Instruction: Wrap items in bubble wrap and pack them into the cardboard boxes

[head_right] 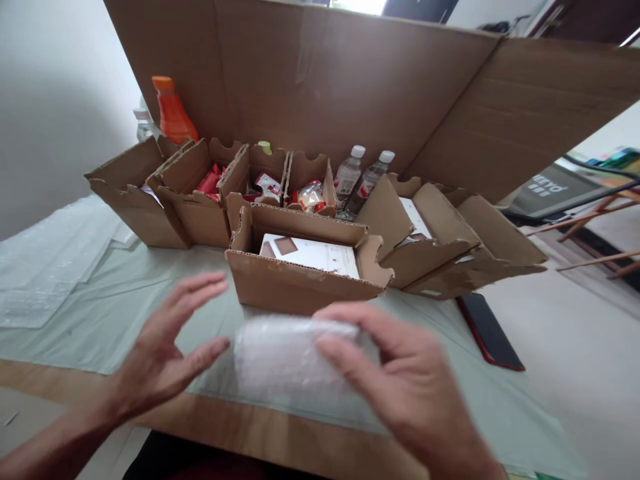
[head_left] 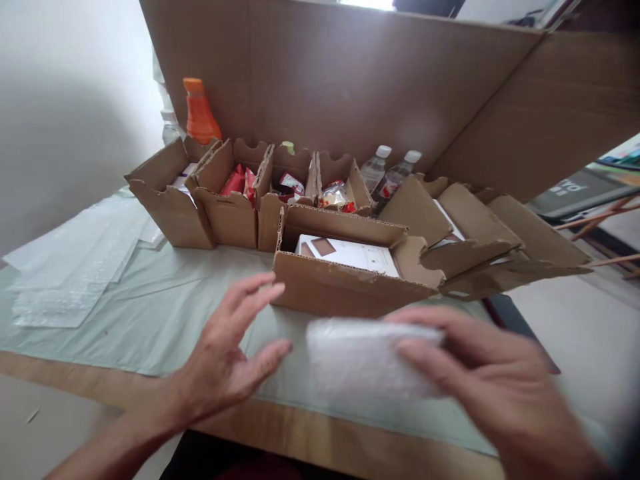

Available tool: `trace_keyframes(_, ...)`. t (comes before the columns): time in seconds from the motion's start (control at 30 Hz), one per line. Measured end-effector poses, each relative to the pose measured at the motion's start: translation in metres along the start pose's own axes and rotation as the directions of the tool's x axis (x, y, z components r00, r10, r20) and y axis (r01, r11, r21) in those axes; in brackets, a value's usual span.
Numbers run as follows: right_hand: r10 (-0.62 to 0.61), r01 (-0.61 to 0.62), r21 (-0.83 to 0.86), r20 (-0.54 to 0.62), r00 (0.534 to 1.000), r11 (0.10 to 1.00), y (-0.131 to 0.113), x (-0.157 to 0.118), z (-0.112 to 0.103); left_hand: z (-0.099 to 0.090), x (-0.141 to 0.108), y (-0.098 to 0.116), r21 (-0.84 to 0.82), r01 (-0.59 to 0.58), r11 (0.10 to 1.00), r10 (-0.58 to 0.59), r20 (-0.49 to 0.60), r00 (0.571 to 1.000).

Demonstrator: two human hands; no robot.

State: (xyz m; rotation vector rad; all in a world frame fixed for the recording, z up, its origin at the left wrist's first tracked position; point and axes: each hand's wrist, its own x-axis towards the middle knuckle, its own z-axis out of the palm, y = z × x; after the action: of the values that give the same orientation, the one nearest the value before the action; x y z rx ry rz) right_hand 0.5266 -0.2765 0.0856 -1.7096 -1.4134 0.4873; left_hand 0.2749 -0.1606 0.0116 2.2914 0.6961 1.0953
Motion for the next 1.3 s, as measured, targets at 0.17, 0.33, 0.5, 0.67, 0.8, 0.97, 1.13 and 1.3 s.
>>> trace_keyframes(0.17,-0.113,0.114,-0.013,-0.270,0.956,0.993,-0.025,0.077,-0.018,0.008,0.060,-0.021,0.096,-0.053,0.994,0.063,-0.103,0.993)
trace_keyframes(0.33,-0.093,0.101,-0.081,0.096,0.991,0.992,-0.025,0.145,0.017,0.025,0.056,-0.024,0.004,0.035,0.999,-0.034,-0.119,0.992)
trace_keyframes(0.5,-0.149,0.250,-0.563,0.220,0.964,0.788,-0.042,0.170,0.056,0.026,0.048,-0.026,-0.008,0.025,1.000,-0.026,-0.097,0.995)
trace_keyframes(0.67,-0.014,0.295,-0.743,0.359,0.933,0.601,-0.069,0.173,0.089,0.026,0.052,-0.031,-0.045,0.030,0.999,-0.033,-0.077,0.996)
trace_keyframes(0.8,0.143,0.247,-0.623,0.507,0.850,0.742,-0.068,0.172,0.086,0.028,0.051,-0.035,-0.103,-0.003,0.995,-0.005,-0.077,0.997)
trace_keyframes(0.97,0.046,0.331,-0.702,0.460,0.887,0.630,-0.055,0.166,0.088,0.030,0.049,-0.037,-0.114,0.001,0.994,-0.012,-0.098,0.995)
trace_keyframes(1.13,0.022,0.369,-0.734,0.463,0.886,0.571,-0.050,0.165,0.102,0.039,0.040,-0.037,-0.123,-0.019,0.992,-0.003,-0.173,0.985)
trace_keyframes(1.3,-0.192,0.343,-0.557,0.312,0.930,0.756,-0.047,0.130,0.045,0.051,0.021,-0.045,-0.337,0.128,0.933,-0.196,-0.175,0.965)
